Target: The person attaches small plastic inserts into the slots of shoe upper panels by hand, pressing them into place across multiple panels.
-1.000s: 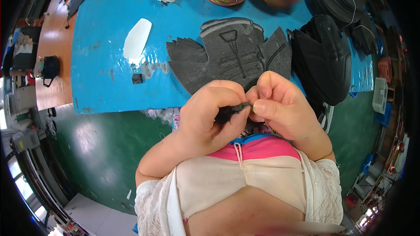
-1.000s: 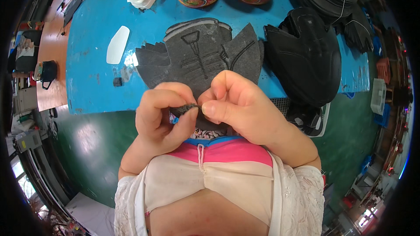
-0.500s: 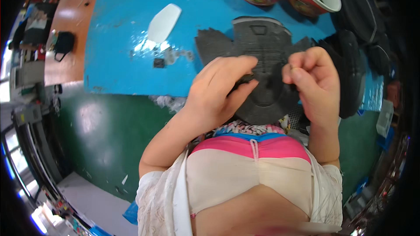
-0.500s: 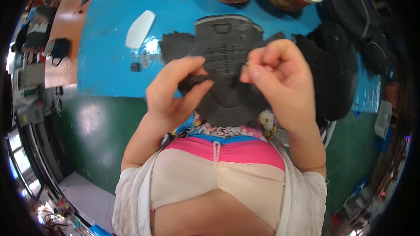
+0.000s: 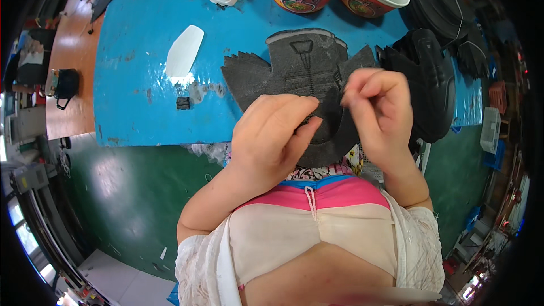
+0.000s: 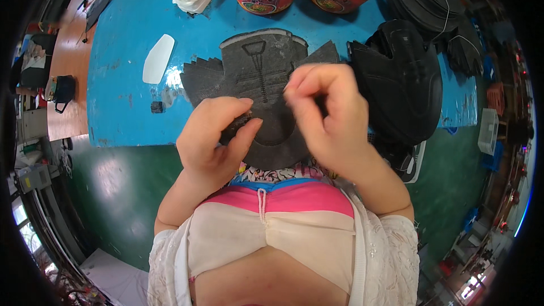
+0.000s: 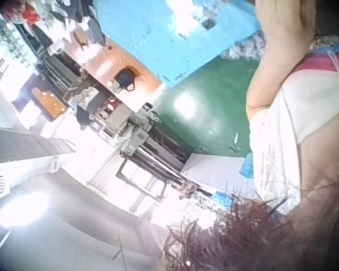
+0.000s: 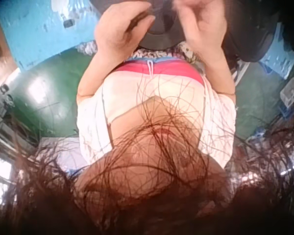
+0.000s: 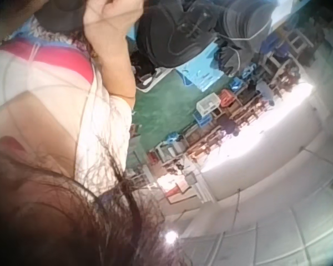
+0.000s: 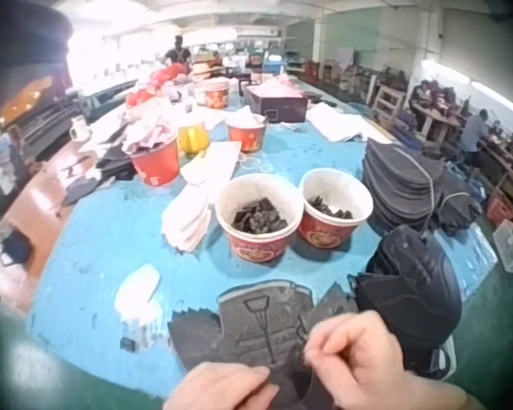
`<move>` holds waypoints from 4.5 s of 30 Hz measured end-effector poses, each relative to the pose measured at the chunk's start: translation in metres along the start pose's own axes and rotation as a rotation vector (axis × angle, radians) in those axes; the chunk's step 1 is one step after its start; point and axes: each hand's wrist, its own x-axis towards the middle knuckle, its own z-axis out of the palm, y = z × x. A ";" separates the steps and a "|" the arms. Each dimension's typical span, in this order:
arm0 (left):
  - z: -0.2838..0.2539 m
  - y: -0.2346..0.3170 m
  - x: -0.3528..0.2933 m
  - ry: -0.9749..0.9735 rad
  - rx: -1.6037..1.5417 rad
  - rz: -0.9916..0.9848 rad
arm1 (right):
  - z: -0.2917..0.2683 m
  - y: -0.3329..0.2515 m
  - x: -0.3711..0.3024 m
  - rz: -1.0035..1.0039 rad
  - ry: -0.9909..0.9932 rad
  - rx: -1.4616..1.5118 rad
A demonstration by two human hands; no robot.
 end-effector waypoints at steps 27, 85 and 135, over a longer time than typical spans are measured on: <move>0.010 0.003 0.006 -0.310 0.509 0.191 | -0.021 0.001 0.012 -0.465 -0.282 -0.924; 0.007 0.004 -0.018 -0.037 -0.266 0.082 | 0.003 -0.018 -0.020 0.402 -0.232 0.503; 0.010 0.013 0.015 -0.307 0.444 0.038 | -0.018 0.020 0.027 -0.387 -0.299 -0.677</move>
